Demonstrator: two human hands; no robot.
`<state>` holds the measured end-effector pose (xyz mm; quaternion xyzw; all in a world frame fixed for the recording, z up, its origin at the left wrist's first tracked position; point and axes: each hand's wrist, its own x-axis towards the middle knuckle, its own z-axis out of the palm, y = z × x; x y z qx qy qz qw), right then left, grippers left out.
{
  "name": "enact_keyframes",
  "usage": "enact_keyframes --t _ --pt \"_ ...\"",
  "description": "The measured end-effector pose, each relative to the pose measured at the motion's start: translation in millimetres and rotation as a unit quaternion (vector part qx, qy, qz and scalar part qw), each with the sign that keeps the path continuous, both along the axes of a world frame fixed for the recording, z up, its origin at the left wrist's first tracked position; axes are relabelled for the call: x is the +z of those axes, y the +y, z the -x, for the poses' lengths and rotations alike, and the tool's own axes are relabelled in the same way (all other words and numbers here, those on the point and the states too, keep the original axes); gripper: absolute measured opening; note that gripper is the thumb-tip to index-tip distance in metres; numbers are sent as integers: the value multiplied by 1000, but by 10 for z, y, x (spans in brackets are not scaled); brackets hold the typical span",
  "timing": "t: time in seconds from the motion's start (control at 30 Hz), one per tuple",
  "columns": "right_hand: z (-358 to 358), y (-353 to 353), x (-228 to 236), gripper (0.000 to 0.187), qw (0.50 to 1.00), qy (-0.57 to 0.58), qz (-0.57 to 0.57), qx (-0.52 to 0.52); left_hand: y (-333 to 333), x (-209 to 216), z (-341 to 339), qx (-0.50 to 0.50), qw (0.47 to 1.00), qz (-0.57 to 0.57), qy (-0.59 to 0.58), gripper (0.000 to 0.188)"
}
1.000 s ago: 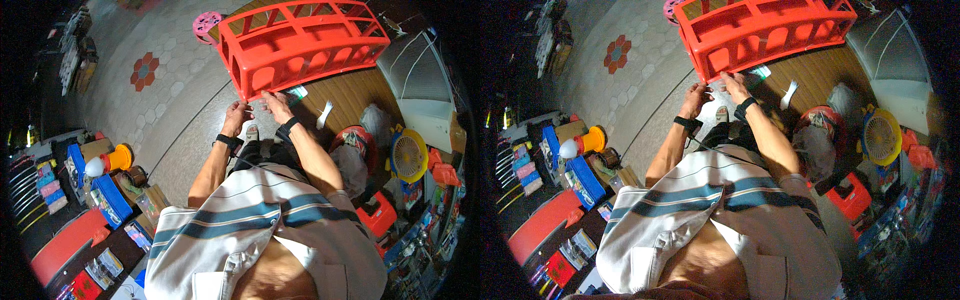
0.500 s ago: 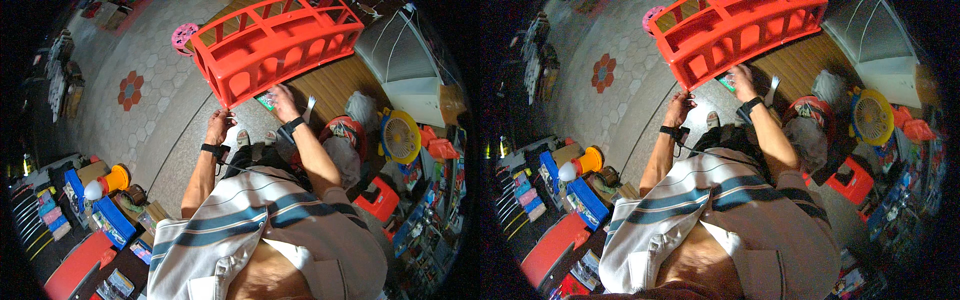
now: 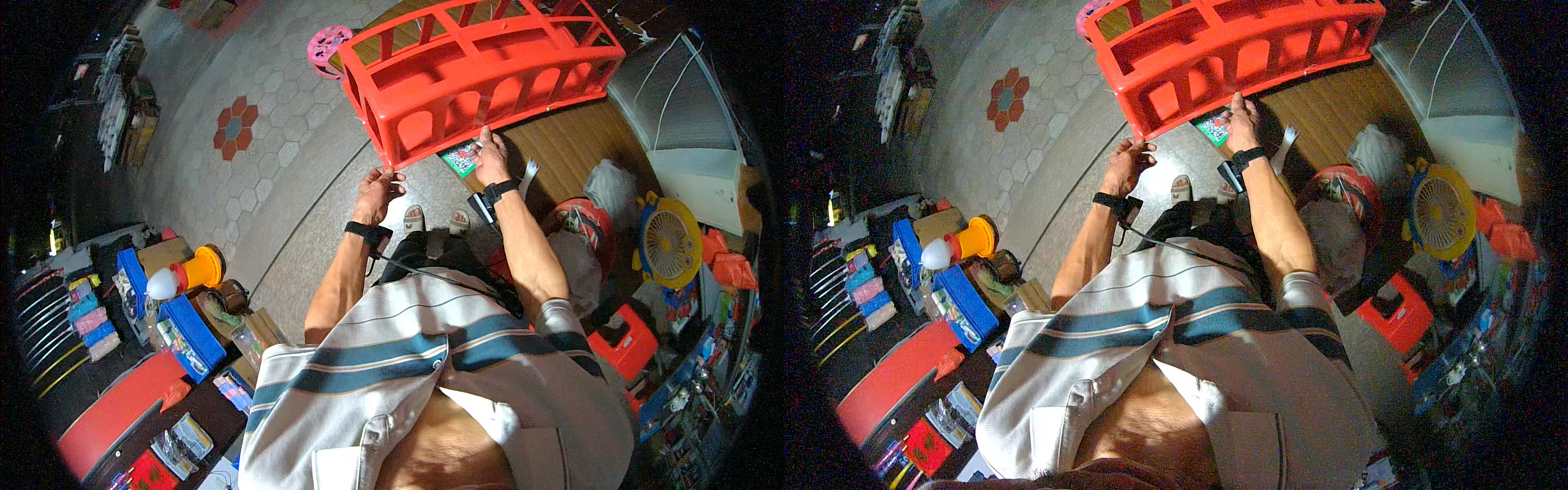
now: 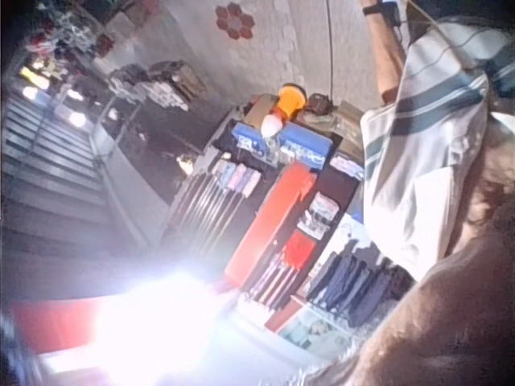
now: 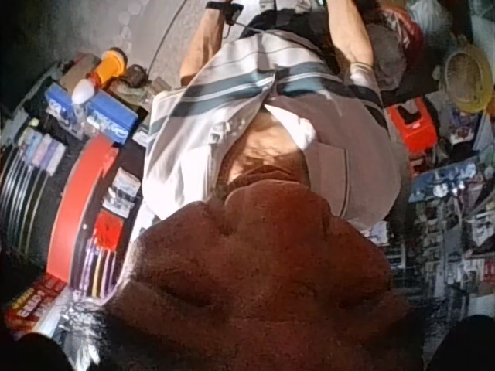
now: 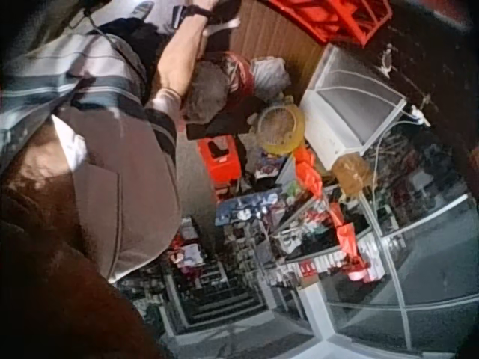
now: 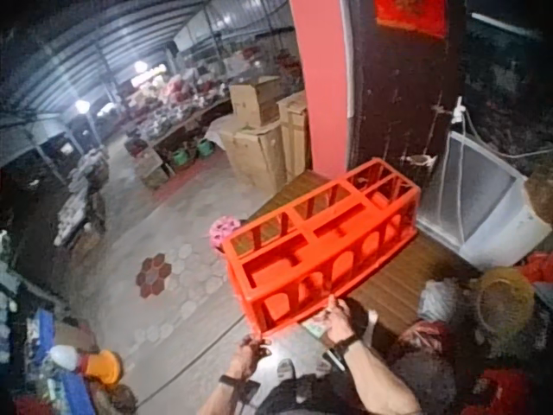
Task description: The person assembles a red plastic rack by inserting white zip ties through its frame and tightening them. The person repeatedly picks up zip ties, threads them through the rack, and pulls them tight to secure the structure.
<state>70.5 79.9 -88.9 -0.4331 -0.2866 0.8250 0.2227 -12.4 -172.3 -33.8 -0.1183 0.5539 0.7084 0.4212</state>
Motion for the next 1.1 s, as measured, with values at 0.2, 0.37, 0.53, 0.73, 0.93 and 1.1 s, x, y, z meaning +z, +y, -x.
enact_keyframes --t 0.2,0.37,0.53,0.73,0.93,1.1 --pt "13 -35 91 25 1000 -12 -16 -3 -2 -22 -9 -3 1000 4 9 14" --pt "-5 -26 74 25 1000 2 -15 -1 -24 -80 -8 1 1000 -1 6 17" --pt "-42 29 -10 25 999 17 -18 24 -13 -119 -13 4 1000 -3 8 18" --pt "-101 94 -27 29 997 39 -12 70 -11 -162 2 8 1000 -6 15 16" --pt "-212 228 80 25 995 38 -16 93 -15 -140 25 10 1000 -12 -3 15" --pt "-159 257 50 21 994 26 -39 96 -9 -100 25 11 1000 -10 -15 14"
